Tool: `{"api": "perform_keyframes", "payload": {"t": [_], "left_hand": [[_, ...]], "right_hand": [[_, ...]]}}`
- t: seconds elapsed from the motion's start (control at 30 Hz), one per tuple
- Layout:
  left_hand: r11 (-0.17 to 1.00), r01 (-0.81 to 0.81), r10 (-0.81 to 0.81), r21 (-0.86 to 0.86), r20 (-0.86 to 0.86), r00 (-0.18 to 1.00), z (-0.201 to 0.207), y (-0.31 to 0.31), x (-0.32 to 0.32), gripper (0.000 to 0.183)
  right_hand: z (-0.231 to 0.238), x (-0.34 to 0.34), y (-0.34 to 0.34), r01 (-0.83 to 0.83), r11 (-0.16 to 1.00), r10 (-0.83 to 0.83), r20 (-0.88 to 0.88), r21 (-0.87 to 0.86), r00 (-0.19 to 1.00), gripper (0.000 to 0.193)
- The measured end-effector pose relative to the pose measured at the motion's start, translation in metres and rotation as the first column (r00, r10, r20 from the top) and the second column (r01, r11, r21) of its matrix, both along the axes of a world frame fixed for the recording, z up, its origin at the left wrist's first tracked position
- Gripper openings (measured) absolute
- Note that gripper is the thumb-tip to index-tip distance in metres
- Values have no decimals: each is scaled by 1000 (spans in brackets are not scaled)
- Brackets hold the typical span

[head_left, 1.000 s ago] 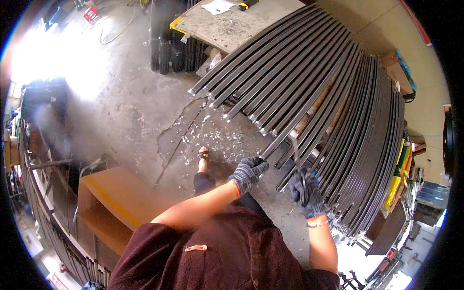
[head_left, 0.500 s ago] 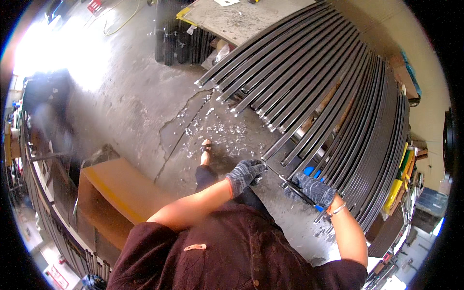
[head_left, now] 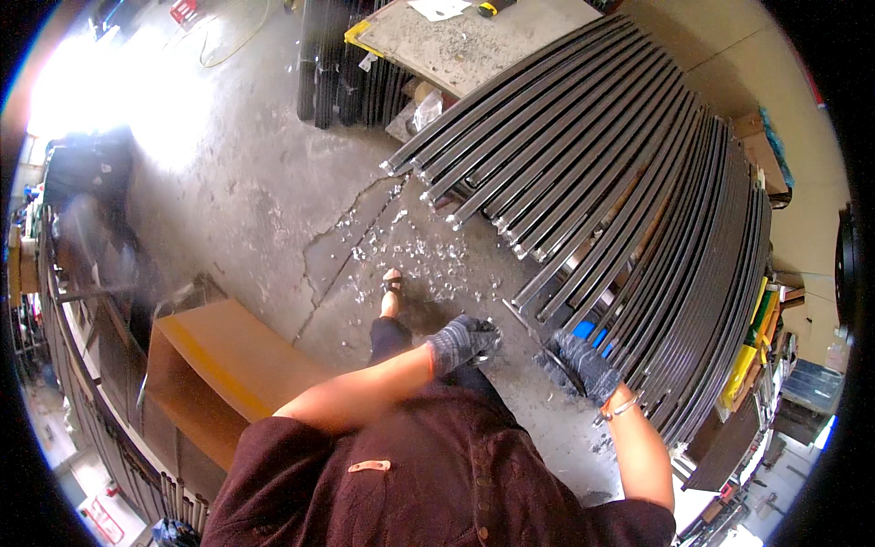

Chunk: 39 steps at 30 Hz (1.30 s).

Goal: The person cuts a metal tube from a large stack of tubing using a handheld pipe cutter.

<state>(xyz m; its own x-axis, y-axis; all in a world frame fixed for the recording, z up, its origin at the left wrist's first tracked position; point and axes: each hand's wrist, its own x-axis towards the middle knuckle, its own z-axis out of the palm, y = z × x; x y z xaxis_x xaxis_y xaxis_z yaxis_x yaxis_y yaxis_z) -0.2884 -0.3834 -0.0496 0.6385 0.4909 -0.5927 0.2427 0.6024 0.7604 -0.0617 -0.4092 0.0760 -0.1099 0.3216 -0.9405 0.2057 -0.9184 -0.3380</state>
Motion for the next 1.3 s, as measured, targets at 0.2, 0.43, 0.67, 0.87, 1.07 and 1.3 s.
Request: {"api": "perform_keyframes", "payload": {"t": [0.2,0.43,0.67,0.87,1.07,1.3], "left_hand": [[884,-299,288,360,85,954,-63,35,-3,42],[883,-419,457,-213,175,872,-24,95,54,34],[807,-430,463,405,17,886,5,67,55,19],[727,-489,510,483,96,854,-15,51,45,19],[714,-430,486,552,51,873,20,52,35,16],[549,-295,479,782,-5,878,38,44,41,16]], "right_hand": [[8,-2,-26,225,965,-196,-205,132,959,35],[-4,-18,-6,262,879,-139,-312,397,940,27],[-3,-25,-6,169,874,-71,-226,455,972,43],[22,-30,-20,147,893,-62,-205,426,977,32],[6,-25,-29,411,889,-339,-314,200,887,38],[0,-22,-37,359,898,-298,-248,254,922,45]]}}
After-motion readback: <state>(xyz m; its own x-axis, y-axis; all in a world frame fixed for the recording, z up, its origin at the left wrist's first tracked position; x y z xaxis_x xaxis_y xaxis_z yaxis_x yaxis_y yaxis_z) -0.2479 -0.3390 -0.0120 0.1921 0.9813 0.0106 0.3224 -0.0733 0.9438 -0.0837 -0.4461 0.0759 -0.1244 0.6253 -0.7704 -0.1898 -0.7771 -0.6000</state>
